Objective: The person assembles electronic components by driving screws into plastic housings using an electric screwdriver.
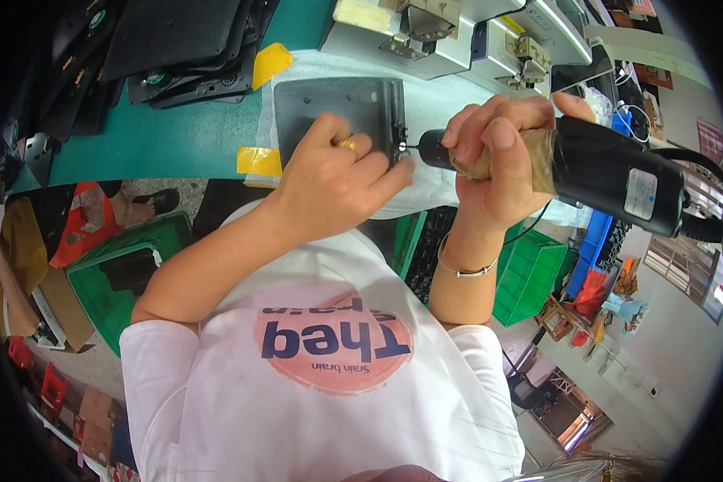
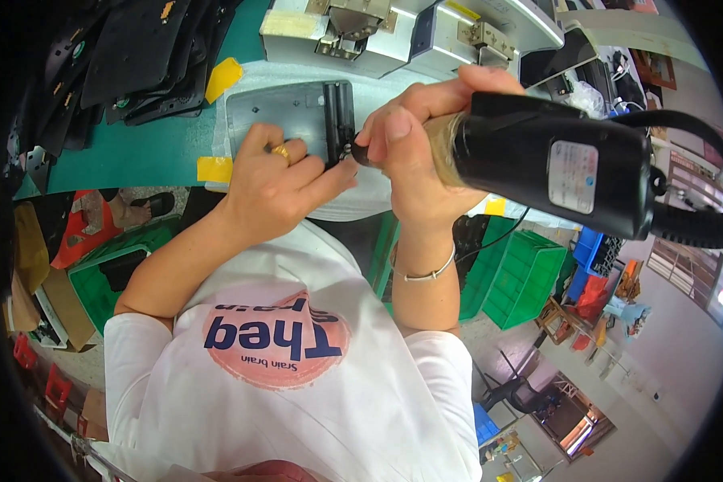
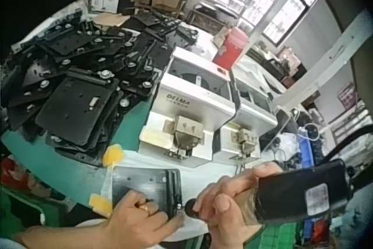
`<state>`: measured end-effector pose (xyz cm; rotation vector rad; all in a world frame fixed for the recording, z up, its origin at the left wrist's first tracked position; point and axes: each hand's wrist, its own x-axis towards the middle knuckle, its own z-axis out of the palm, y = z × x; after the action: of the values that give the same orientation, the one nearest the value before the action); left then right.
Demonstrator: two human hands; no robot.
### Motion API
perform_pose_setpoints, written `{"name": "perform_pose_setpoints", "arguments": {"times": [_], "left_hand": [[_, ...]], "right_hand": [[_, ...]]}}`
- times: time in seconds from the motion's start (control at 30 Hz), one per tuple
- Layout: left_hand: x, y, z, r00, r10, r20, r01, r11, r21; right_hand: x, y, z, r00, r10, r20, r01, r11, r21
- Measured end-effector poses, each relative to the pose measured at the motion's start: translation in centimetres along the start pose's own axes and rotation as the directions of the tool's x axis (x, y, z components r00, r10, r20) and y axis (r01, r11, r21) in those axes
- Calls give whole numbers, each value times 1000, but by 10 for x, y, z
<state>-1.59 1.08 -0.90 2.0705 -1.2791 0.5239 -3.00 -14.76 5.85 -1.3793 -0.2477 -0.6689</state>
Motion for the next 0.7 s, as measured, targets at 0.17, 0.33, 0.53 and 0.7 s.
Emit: {"name": "perform_pose_setpoints", "arguments": {"times": [0.17,0.33,0.53,0.7], "left_hand": [[-11,3,-8,1000,-9,9,8,999,32],[-12,3,-7,1000,-4,22,3,1000,24],[-10,6,-2,1000,-20,-1,20,1000,-2],[-4,14,3,996,-78,-42,78,997,4]], "right_hand": [[-4,-3,1,1000,2,-4,-2,1000,4],[-3,-1,-2,999,-11,46,10,1000,22],[-5,-6,9,998,15,-58,-20,996,-88],[-7,-6,14,998,-19,-55,12,993,-121]]}}
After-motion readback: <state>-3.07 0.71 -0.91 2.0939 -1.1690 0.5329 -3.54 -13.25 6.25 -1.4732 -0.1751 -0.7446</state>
